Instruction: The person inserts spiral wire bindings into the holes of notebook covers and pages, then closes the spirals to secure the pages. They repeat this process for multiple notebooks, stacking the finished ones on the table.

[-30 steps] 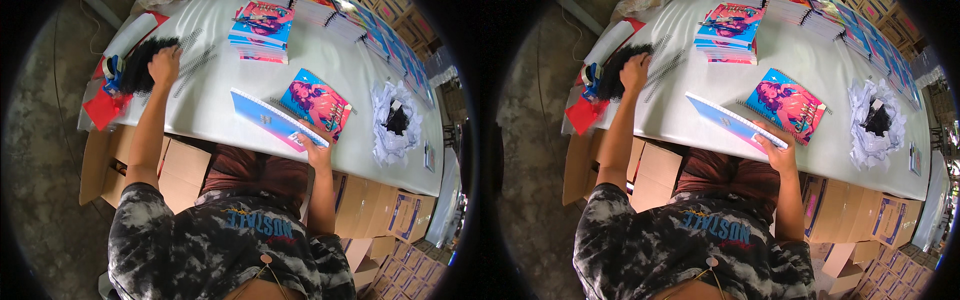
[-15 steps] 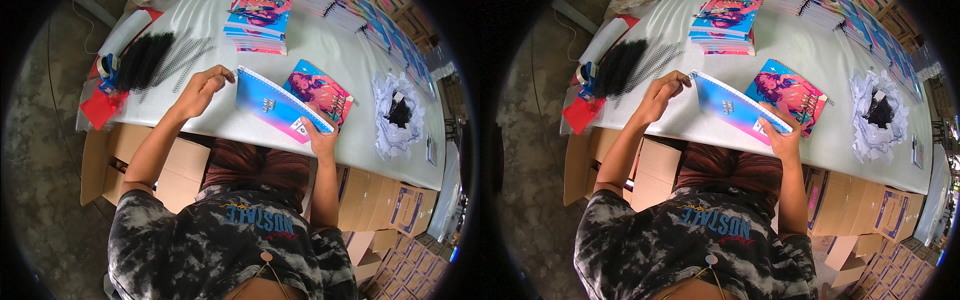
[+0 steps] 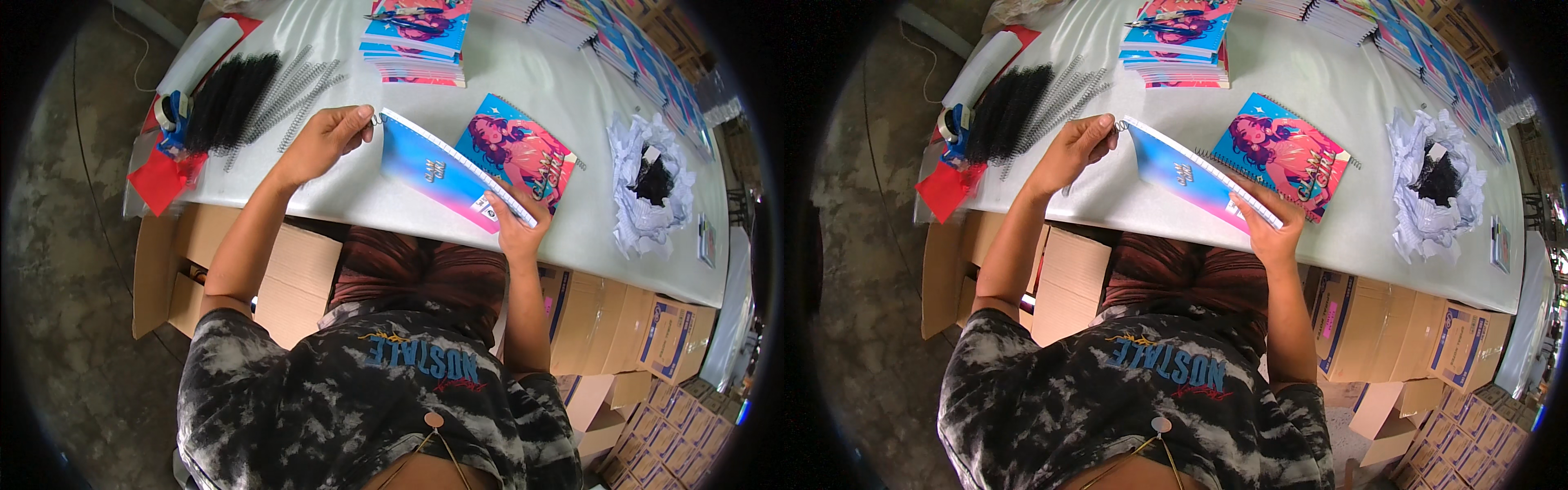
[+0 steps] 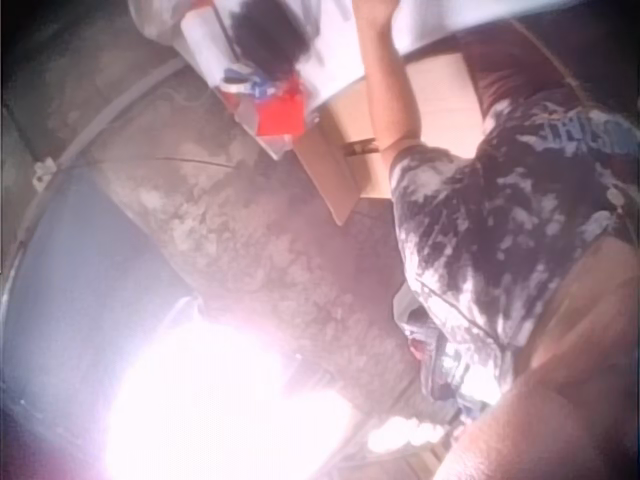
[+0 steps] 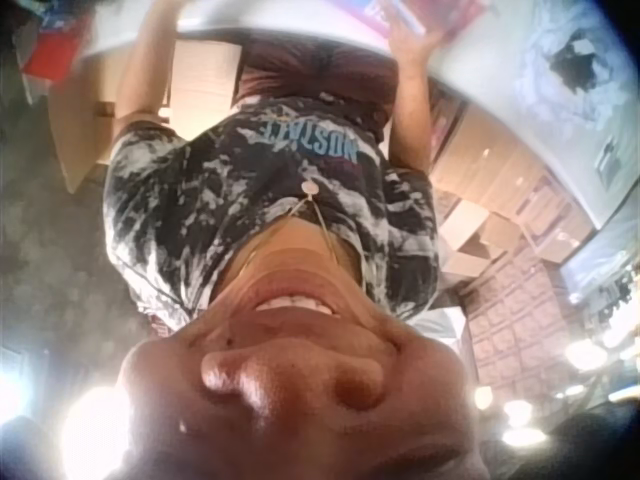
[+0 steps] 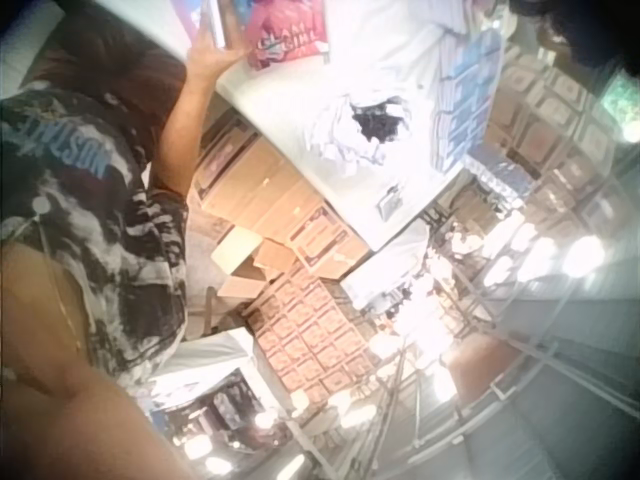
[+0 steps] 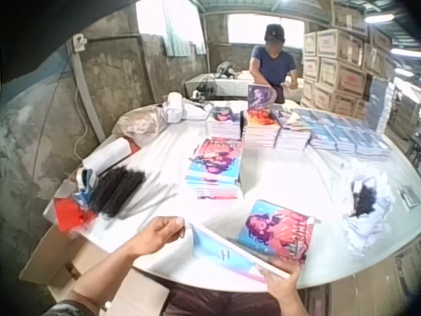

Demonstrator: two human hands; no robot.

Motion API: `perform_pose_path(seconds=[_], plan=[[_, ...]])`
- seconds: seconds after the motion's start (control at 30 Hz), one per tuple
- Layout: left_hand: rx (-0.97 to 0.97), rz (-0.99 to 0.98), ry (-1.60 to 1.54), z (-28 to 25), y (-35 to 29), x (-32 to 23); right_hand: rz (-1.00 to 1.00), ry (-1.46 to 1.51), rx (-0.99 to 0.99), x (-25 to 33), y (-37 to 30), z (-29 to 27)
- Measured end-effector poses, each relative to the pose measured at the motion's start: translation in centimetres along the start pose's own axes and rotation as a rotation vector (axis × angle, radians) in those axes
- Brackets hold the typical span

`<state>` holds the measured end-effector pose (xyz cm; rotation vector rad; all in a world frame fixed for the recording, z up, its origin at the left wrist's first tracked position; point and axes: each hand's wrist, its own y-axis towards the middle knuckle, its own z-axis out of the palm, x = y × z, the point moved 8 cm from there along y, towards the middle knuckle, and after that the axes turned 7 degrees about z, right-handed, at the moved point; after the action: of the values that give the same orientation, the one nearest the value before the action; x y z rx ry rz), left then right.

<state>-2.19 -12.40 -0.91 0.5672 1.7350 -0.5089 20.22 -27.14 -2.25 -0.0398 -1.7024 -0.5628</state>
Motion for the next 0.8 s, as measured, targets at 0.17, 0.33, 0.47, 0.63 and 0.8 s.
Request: perform_pose_path(seconds=[0.17,0.33,0.47,0.63,0.8], plan=[[0.067,-0.08,-0.027,-1.0,0.9,-1.6,-0.148,-0.033,0.027,1.2,-0.1,0.3],[0.162,0.352,0.417,-1.0,1.0,-5.9,0.061,0.144,0.057,0.0,0.0,0.1],[0.282,0.473,0.872,1.0,-0.4,-7.4,0.216,0.158,0.179,-2.1,-0.9,1.0],[0.065,0.682,1.262,2.1,-1.4,-10.0,-0.014,-0.037,0.212,0.9,-0.9,1.8],[0.223,0.47,1.298,2.5,-0.8,-8.9,-0.124,-0.07,0.188,0.6,-1.3,1.9]])
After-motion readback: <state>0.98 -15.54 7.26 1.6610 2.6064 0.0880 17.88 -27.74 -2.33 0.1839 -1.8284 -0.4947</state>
